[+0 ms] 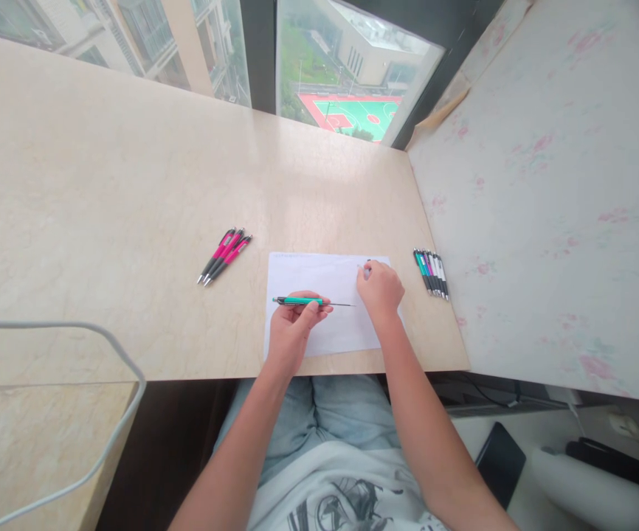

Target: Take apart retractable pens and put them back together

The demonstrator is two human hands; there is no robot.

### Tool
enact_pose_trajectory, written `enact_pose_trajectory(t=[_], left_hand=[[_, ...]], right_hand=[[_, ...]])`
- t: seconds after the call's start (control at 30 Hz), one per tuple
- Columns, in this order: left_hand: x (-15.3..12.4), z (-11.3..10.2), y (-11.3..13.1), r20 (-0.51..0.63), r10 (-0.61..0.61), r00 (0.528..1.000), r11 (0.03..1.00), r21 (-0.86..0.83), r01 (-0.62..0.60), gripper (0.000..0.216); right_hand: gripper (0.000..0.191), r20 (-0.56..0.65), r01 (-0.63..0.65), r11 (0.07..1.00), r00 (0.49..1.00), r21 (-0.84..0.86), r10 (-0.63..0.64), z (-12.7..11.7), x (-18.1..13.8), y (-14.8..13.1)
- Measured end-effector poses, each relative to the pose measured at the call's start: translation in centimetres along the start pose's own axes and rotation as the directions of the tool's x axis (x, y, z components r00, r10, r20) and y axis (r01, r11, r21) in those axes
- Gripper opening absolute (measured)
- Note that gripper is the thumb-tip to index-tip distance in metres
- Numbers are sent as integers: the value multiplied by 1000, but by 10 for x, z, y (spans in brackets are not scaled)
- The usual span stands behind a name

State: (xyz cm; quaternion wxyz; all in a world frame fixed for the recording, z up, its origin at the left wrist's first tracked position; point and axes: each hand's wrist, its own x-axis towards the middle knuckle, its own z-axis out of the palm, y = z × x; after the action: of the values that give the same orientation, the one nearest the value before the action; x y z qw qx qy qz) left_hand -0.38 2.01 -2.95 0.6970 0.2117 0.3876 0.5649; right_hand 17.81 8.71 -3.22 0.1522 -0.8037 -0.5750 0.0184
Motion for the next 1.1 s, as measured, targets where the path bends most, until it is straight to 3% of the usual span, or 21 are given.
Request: enact_pose_trajectory(t=[0.5,0.73,0.87,1.1], left_hand=[[0,0,0,-3,1,1000,1000,16,-1,25],[1,0,0,21,9,1000,1000,-11,-9,21],[1,0,1,17,12,1000,1000,-11,-12,21],[1,0,1,11,3,1000,1000,-8,-3,21]], right_hand=[[16,55,-46,997,997,-70,49,-6,-3,0],[17,142,-93,988,984,-127,111,-12,-2,-5],[17,170,-63,989,982,-138,86,-11,-1,-6],[18,129,-66,985,988,-157,86,-10,2,-6]])
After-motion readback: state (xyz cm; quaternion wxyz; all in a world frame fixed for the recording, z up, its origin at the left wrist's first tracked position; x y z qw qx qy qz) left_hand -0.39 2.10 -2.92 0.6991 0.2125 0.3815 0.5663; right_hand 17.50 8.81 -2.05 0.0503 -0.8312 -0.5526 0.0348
